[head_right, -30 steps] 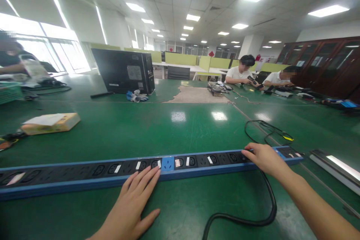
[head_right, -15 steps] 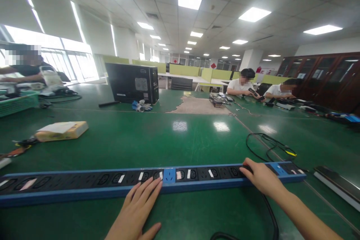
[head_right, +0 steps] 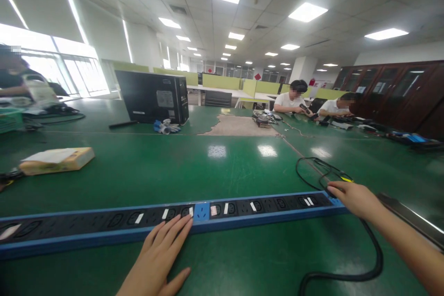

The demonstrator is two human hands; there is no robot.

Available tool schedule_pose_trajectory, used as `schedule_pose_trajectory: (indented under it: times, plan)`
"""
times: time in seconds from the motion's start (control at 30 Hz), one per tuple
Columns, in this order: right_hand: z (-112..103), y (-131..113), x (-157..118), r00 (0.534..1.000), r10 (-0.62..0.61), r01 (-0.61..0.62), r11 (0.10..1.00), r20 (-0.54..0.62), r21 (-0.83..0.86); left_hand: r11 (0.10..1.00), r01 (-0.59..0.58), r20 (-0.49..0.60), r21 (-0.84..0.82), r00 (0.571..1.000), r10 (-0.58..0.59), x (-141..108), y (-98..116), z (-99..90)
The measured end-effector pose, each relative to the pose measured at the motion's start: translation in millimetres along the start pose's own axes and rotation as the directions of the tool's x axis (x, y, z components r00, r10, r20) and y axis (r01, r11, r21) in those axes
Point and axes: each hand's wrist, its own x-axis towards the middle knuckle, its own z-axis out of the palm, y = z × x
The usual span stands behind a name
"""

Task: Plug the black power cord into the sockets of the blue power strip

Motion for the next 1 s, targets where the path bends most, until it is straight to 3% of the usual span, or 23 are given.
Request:
schedule_pose_trajectory:
  times: [0.13,0.3,0.47,0.63,0.83,0.93,1.0]
  plan:
    - [32.3,22.3,-1.6,1.000,0.004,-0.004,1.000,-0.025,-0.023,1.000,0.005,0.001,0.018,1.000,-0.005,0.3,0.4,-1.1]
    - [48.3,34.4,0.6,0.993,-0.089,0.088,0.996,-0.077,-0.012,1.000,-0.005,-0.009,0.023,1.000,0.005,0.3,0.1,-0.1]
    - [52.8,31.0,5.2,0.984,-0.173,0.171,0.983,-0.029,-0.058,1.000,-0.004,-0.014,0.023,1.000,0.004,0.1,-0.3,1.0]
    - [57.6,26.3,-0.7,0.982,-0.173,0.168,0.983,-0.079,-0.069,1.000,0.015,0.004,0.008,1.000,-0.015,-1.1,-1.5,2.0]
    - [67.0,32.2,-1.3,0.987,-0.139,0.137,0.990,-0.076,-0.036,1.000,0.017,-0.046,-0.002,0.999,-0.017,-5.2,-5.0,21.5]
    - [62.6,31.4,1.8,0.990,-0.138,0.139,0.990,-0.017,0.023,1.000,0.022,-0.014,-0.002,1.000,-0.022,-4.6,-5.2,19.9]
    - [49.6,31.3,5.1,0.995,-0.084,0.087,0.995,-0.055,0.047,1.000,0.010,0.028,-0.007,1.000,-0.010,-3.3,-5.0,12.9]
